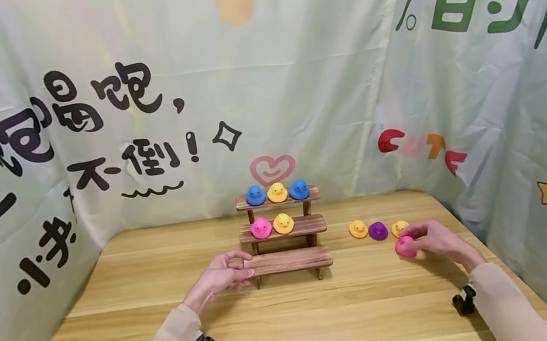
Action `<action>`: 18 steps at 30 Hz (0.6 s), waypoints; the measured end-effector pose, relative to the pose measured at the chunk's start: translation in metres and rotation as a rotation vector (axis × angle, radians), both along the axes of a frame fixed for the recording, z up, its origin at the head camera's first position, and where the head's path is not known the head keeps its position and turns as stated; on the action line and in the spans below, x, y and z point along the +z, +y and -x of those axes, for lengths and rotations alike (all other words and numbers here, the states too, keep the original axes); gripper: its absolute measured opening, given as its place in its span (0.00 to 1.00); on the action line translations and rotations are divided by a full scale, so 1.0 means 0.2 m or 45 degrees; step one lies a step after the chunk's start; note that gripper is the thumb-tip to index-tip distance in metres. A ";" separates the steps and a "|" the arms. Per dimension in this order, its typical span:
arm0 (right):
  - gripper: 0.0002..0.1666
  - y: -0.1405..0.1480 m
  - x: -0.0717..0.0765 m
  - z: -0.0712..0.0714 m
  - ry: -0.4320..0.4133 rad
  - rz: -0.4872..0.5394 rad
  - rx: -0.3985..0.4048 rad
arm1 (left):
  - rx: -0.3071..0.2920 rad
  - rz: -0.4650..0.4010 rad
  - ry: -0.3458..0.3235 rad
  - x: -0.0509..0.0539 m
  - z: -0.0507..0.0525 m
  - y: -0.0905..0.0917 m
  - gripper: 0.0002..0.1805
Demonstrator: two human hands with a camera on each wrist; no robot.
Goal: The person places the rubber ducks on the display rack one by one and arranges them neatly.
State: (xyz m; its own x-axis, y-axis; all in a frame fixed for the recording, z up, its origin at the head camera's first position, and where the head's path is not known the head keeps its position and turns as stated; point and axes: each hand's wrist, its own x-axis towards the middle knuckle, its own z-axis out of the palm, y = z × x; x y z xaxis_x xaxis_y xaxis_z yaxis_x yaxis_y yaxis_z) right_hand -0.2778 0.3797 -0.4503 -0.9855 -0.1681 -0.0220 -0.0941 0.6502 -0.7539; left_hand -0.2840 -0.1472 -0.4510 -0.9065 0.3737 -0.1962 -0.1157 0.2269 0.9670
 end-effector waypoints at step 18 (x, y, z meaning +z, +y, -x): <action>0.32 -0.11 0.06 -0.02 0.040 0.113 0.017 | -0.013 -0.009 0.013 0.01 0.00 0.00 0.24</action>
State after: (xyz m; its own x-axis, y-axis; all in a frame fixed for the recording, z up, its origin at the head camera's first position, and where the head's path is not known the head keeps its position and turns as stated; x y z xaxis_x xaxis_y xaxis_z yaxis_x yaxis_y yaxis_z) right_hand -0.2745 0.3576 -0.4389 -0.9832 -0.1809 0.0244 -0.1266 0.5794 -0.8051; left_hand -0.2838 -0.1478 -0.4496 -0.9048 0.3840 -0.1843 -0.1036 0.2213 0.9697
